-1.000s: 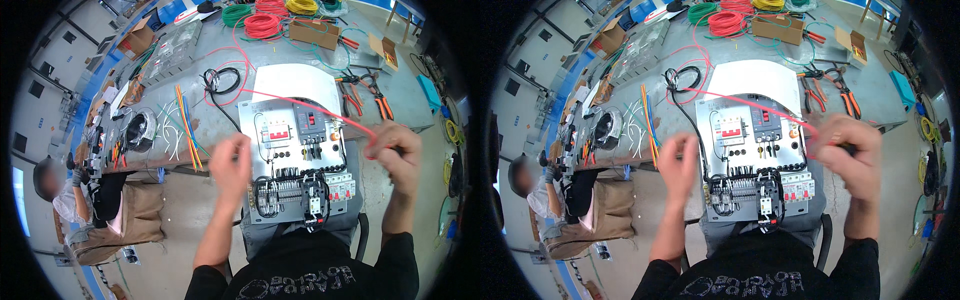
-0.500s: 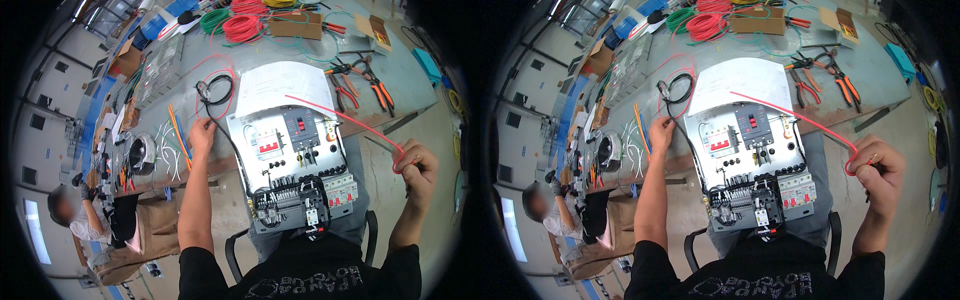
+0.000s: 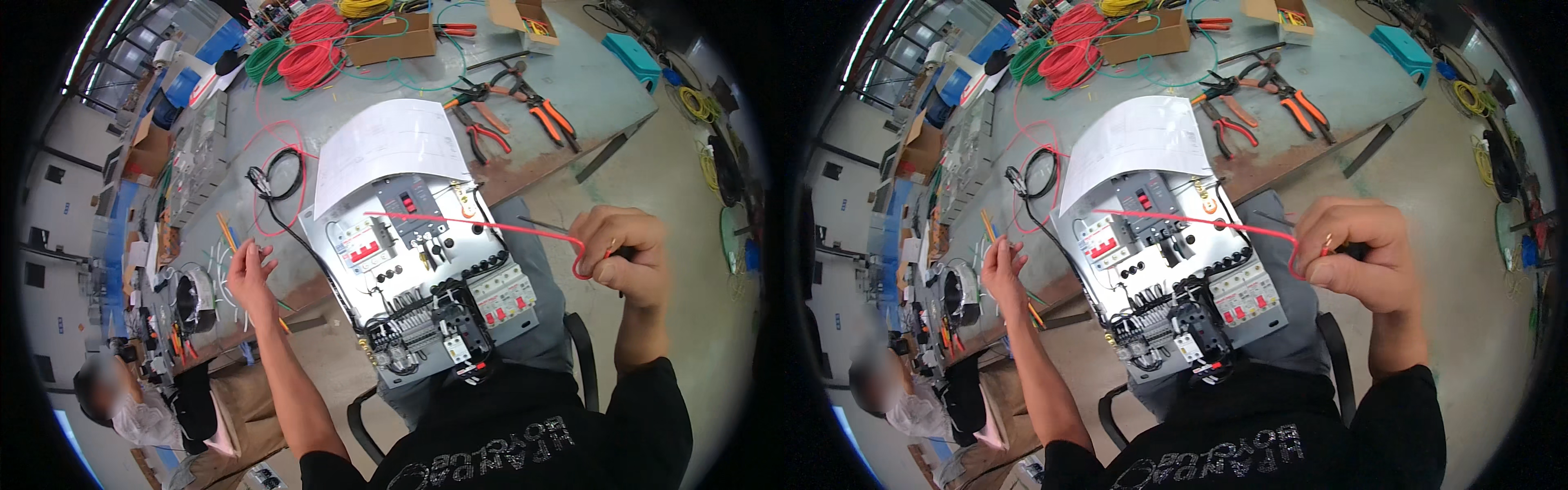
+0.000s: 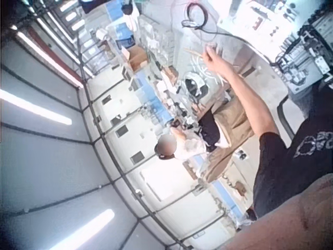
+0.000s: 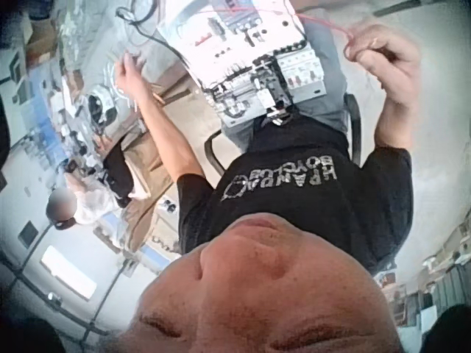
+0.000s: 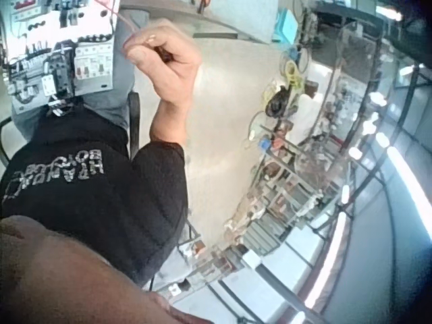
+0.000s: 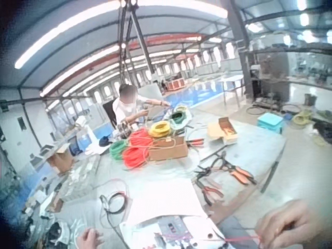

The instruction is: The person strips and twists colored wires, then inserts them into terminals on an electrical panel. They use a screwdriver to tighten the terminal screws and secure the connections. The person repeats this process for multiple wires of different colors.

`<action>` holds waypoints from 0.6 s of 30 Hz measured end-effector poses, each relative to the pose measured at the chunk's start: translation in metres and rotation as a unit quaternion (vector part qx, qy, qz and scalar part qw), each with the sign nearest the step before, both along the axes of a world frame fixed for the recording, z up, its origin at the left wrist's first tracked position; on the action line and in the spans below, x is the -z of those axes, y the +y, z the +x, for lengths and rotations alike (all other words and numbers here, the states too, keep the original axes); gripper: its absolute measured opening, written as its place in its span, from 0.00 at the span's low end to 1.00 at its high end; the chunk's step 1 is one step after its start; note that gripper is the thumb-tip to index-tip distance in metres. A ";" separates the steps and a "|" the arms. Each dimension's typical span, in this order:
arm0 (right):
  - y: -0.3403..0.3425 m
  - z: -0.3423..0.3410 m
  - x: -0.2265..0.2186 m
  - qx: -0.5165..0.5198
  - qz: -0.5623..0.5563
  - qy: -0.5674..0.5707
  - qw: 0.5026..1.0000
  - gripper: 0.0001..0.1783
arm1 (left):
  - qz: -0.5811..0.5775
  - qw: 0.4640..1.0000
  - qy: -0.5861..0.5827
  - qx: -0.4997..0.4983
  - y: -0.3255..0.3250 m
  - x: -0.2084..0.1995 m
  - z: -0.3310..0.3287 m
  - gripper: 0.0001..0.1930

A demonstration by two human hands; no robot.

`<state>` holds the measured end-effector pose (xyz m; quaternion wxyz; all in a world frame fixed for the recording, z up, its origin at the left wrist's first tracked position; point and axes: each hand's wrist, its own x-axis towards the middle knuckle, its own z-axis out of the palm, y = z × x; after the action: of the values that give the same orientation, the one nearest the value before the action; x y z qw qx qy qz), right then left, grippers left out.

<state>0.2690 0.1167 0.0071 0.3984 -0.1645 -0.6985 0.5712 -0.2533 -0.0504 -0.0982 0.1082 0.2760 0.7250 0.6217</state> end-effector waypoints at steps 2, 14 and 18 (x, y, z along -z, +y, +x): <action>0.000 -0.001 -0.001 -0.017 0.000 -0.003 1.000 0.14 | 0.023 0.998 -0.018 0.048 -0.015 -0.028 0.052 0.12; -0.018 -0.017 -0.005 -0.064 -0.019 0.051 0.996 0.19 | 0.099 0.960 -0.004 0.261 -0.012 -0.057 0.127 0.12; -0.020 -0.015 -0.003 -0.057 -0.007 0.068 0.996 0.19 | 0.089 0.958 0.011 0.274 -0.014 -0.057 0.124 0.11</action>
<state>0.2536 0.0970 0.0098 0.4102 -0.0878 -0.6740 0.6081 -0.1289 -0.0646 -0.0411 0.2415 0.4790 0.5642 0.6276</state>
